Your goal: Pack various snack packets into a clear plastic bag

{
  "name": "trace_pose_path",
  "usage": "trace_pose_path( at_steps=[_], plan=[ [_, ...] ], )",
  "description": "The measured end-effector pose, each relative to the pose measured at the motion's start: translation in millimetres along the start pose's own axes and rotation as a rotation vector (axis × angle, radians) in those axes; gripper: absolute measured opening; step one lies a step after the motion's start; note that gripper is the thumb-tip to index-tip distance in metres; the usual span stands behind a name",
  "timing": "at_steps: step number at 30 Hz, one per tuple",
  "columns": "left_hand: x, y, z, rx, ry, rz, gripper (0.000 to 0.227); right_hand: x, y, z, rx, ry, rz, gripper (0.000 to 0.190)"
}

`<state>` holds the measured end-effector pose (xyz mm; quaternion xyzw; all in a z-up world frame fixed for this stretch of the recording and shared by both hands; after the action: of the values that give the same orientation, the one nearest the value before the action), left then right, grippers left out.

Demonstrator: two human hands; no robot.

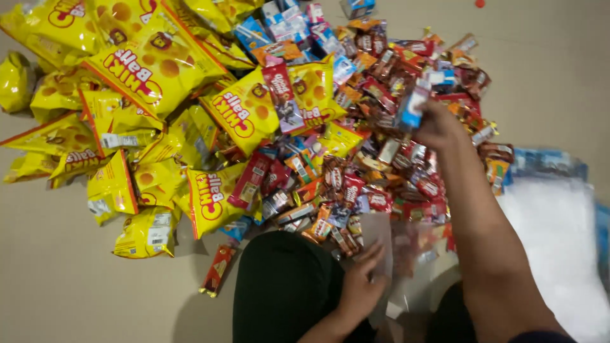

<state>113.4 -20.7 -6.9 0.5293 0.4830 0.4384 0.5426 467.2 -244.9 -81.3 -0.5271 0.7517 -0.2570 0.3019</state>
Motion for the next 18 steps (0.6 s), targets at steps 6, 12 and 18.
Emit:
trace_pose_path(
  at_steps=[6,12,18],
  plan=[
    [1,-9,2,-0.044,0.066,0.1,0.062,21,120,-247,0.027,-0.351,0.243,0.062],
    [-1,-7,0,-0.252,0.039,0.214,0.089,21,196,-339,0.36,-0.149,-0.076,0.049],
    [6,18,-21,-0.292,0.01,0.168,0.085,25,198,-329,0.337,-0.033,-0.317,0.059]
  ],
)
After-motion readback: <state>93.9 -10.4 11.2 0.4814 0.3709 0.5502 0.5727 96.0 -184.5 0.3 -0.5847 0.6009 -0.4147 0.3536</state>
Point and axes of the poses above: each hand's wrist, its own z-axis towards the middle knuckle, its own x-axis out of the back of the hand, y = z × x, the point moved 10 cm from there along z, towards the middle knuckle, and after that the axes turned 2 degrees about -z, right-handed, at the moved point
